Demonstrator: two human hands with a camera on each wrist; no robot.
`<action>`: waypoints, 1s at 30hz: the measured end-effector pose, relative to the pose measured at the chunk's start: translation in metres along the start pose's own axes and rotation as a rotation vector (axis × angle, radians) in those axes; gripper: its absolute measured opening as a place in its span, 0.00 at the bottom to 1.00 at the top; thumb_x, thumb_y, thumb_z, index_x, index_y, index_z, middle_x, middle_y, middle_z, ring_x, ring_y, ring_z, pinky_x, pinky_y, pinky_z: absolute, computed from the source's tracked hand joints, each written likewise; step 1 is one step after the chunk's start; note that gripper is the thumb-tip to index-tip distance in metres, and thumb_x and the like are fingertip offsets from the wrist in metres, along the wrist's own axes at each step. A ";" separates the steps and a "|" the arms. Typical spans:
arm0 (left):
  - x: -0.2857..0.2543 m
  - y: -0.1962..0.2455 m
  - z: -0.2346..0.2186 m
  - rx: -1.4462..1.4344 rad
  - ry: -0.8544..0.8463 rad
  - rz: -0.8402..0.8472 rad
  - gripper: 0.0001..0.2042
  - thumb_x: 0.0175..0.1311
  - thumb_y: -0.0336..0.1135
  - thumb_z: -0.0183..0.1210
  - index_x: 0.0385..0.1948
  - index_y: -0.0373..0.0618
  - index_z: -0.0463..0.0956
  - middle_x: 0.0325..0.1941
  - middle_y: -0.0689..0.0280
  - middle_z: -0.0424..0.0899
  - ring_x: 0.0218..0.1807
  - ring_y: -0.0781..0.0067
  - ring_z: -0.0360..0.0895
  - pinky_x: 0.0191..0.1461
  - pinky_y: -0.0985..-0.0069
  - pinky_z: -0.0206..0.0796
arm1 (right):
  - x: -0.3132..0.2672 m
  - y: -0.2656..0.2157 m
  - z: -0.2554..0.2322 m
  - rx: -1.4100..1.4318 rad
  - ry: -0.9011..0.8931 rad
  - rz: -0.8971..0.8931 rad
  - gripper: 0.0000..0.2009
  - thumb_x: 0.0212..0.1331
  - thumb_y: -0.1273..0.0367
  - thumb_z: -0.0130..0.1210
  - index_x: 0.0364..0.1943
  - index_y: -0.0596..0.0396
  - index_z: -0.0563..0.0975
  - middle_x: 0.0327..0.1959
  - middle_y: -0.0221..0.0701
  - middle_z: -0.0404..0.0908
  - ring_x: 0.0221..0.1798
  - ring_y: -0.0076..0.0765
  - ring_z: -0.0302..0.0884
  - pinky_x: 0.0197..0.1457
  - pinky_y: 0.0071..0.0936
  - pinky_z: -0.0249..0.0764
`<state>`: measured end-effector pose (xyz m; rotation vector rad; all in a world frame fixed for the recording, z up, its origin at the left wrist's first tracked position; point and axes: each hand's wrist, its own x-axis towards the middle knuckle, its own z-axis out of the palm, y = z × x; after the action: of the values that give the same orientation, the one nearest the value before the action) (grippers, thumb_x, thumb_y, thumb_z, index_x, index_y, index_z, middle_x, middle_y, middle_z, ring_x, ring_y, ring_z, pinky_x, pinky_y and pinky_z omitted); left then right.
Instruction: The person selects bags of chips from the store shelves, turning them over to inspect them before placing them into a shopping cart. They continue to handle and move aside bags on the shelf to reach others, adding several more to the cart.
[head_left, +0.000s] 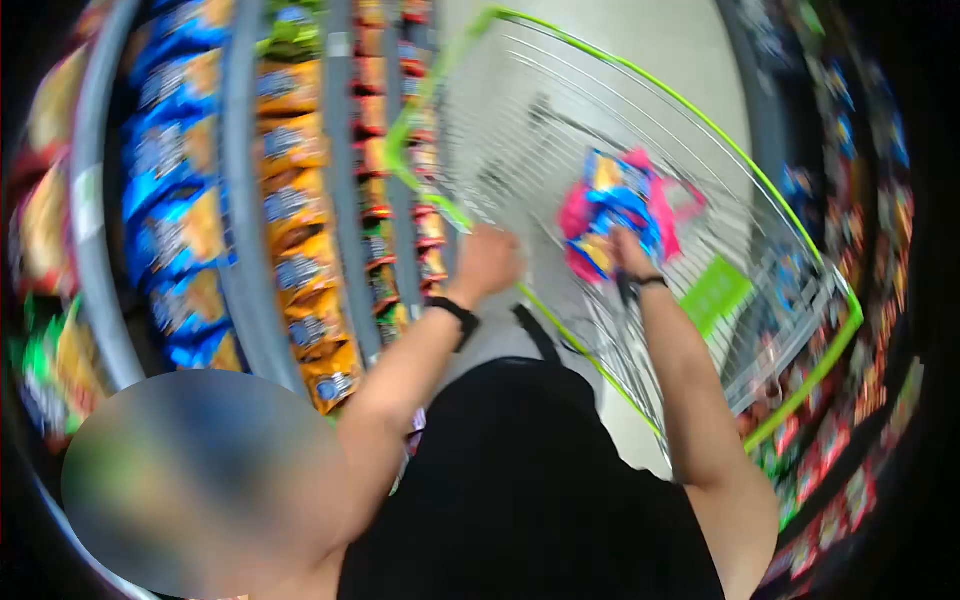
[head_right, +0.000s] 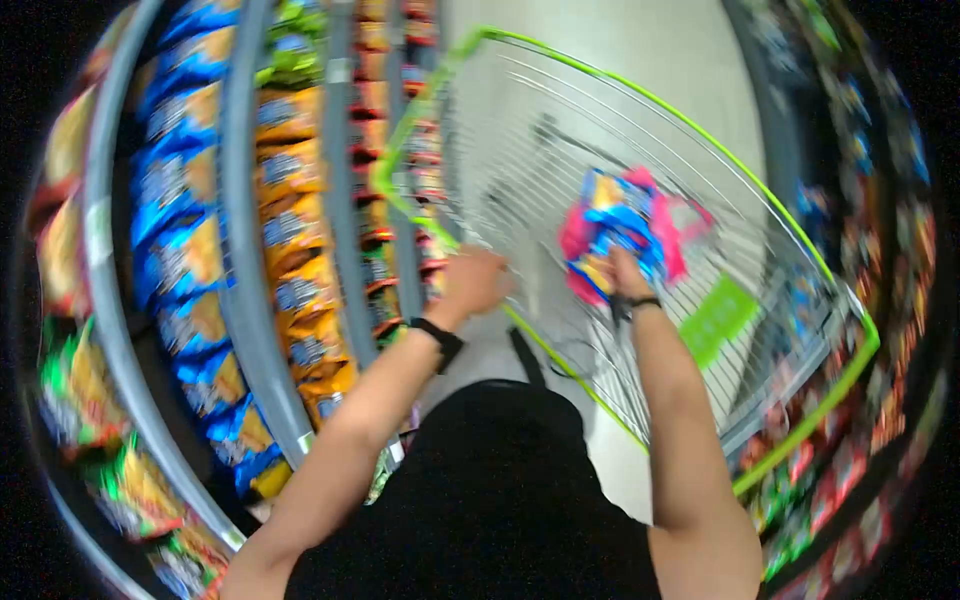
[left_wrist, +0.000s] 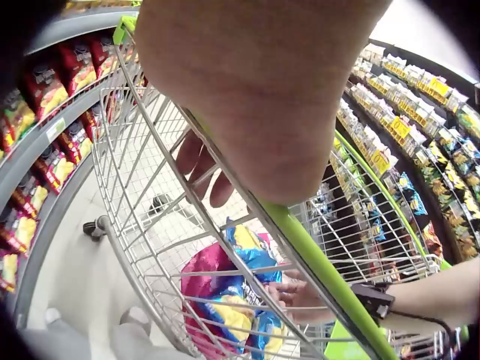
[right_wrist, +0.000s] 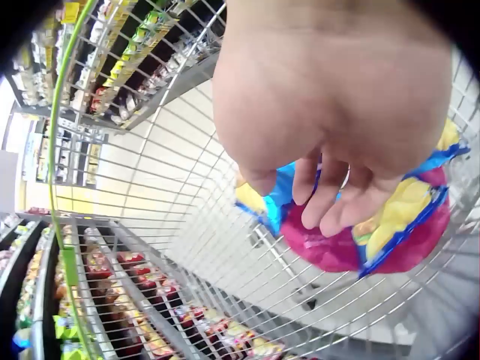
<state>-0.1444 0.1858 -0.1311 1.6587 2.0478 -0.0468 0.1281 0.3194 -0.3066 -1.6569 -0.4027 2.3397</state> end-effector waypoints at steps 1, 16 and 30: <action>-0.002 0.005 -0.008 -0.052 0.008 0.012 0.14 0.53 0.46 0.62 0.33 0.47 0.84 0.38 0.57 0.86 0.46 0.50 0.80 0.55 0.56 0.69 | 0.019 0.001 0.001 0.079 0.016 -0.009 0.10 0.65 0.58 0.54 0.33 0.46 0.72 0.35 0.28 0.78 0.32 0.30 0.75 0.37 0.28 0.78; -0.128 -0.080 -0.041 -0.515 0.221 0.260 0.15 0.65 0.41 0.58 0.50 0.44 0.73 0.48 0.56 0.77 0.54 0.50 0.75 0.58 0.58 0.68 | -0.165 -0.055 0.380 -0.488 -0.772 -0.578 0.10 0.66 0.66 0.57 0.47 0.51 0.74 0.49 0.32 0.82 0.53 0.29 0.78 0.53 0.30 0.75; -0.303 -0.169 0.044 -0.732 0.277 -0.353 0.19 0.65 0.47 0.60 0.50 0.42 0.76 0.46 0.54 0.83 0.50 0.52 0.81 0.53 0.61 0.71 | -0.248 0.024 0.668 -1.249 -0.690 -1.753 0.62 0.37 0.47 0.76 0.71 0.71 0.50 0.70 0.56 0.59 0.73 0.58 0.57 0.76 0.46 0.54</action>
<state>-0.2453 -0.1477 -0.0960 0.8823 2.1554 0.7556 -0.4233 0.1542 0.1136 0.0389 -2.3766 0.9149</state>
